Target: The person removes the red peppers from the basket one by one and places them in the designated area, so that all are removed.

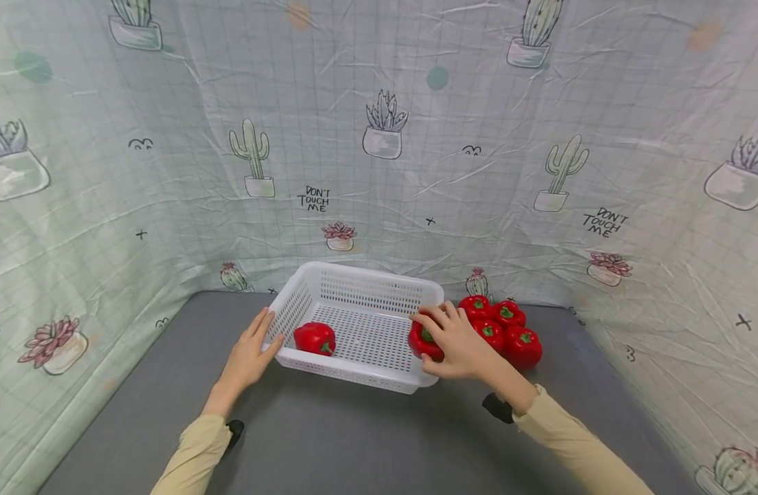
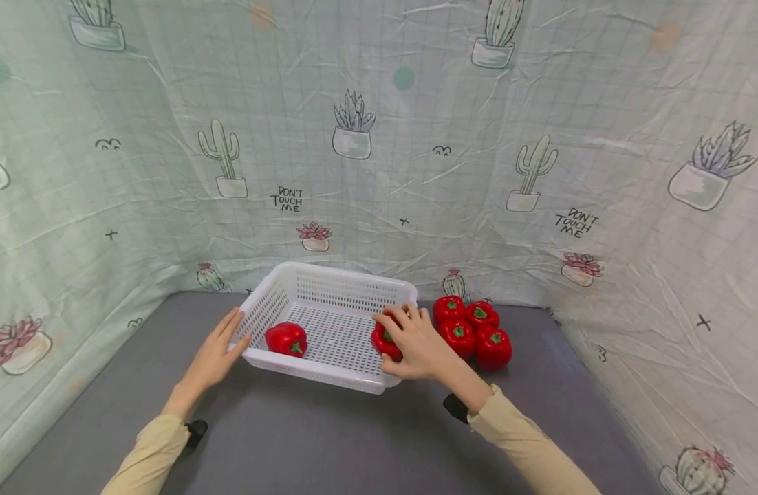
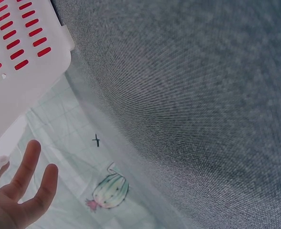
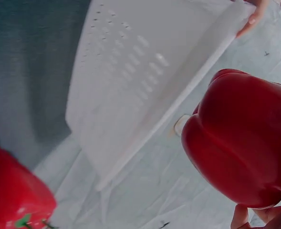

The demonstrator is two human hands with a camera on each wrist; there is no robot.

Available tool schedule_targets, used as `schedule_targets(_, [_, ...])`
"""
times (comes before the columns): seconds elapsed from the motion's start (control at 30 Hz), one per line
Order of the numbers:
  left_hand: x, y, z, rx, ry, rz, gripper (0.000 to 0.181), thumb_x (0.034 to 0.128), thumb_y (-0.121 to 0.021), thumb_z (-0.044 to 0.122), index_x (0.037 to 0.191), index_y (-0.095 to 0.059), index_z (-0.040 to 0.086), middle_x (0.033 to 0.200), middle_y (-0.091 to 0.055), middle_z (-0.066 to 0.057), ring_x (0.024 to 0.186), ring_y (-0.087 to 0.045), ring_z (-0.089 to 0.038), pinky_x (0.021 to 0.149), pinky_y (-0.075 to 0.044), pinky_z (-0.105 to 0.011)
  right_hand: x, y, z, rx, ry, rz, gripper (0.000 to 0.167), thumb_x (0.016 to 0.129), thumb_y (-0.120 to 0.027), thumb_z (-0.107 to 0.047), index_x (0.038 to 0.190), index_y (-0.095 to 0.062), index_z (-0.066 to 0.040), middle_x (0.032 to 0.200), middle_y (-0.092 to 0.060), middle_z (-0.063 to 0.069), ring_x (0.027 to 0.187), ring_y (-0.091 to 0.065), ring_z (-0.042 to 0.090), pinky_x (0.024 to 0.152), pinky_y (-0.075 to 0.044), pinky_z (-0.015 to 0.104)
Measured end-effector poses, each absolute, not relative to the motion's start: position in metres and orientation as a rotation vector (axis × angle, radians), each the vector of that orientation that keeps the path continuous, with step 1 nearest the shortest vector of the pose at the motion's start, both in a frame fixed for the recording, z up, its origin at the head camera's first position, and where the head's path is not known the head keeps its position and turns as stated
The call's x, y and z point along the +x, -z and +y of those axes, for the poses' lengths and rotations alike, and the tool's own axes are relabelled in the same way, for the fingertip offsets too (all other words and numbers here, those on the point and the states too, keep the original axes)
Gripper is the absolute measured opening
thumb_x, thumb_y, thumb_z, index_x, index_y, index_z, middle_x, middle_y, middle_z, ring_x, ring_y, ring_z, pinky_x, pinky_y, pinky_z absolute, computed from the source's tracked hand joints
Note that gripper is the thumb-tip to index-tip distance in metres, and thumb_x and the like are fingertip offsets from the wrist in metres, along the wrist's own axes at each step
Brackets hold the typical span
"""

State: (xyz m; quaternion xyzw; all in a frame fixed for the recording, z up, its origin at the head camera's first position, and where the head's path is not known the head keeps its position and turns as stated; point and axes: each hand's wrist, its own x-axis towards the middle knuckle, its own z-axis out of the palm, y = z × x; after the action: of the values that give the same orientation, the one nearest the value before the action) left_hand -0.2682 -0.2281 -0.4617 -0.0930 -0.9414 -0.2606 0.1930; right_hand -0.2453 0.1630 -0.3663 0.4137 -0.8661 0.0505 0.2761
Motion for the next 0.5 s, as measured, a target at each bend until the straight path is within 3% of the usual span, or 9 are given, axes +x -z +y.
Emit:
schedule_targets(0.27, [-0.268,0.462,-0.229,-0.274,0.743,-2.625,0.059,0.0882,-0.050,0.031,0.136,-0.033,0.002,0.143,-0.028,-0.020,0.122,-0.037,-0.042,0.093,-0.033,-0.059,-0.235,0.379,0.191,0.958,-0.158,-2.371,0.061,0.067,-0.070,-0.033,0.122,-0.050,-0.013,0.116,-0.051,0.010,0.097,-0.042,0.021,0.074,-0.042,0.036])
schedule_targets(0.5, [-0.268,0.462,-0.229,-0.285,0.748,-2.618,0.058,0.0883,-0.050,0.031,0.136,-0.033,0.002,0.143,-0.028,-0.020,0.121,-0.038,-0.041,0.093,-0.034,-0.058,-0.224,0.389,0.209,0.844,-0.183,-2.338,0.060,0.063,-0.074,-0.032,0.115,-0.053,-0.012,0.109,-0.050,0.013,0.096,-0.041,0.025,0.073,-0.040,0.041])
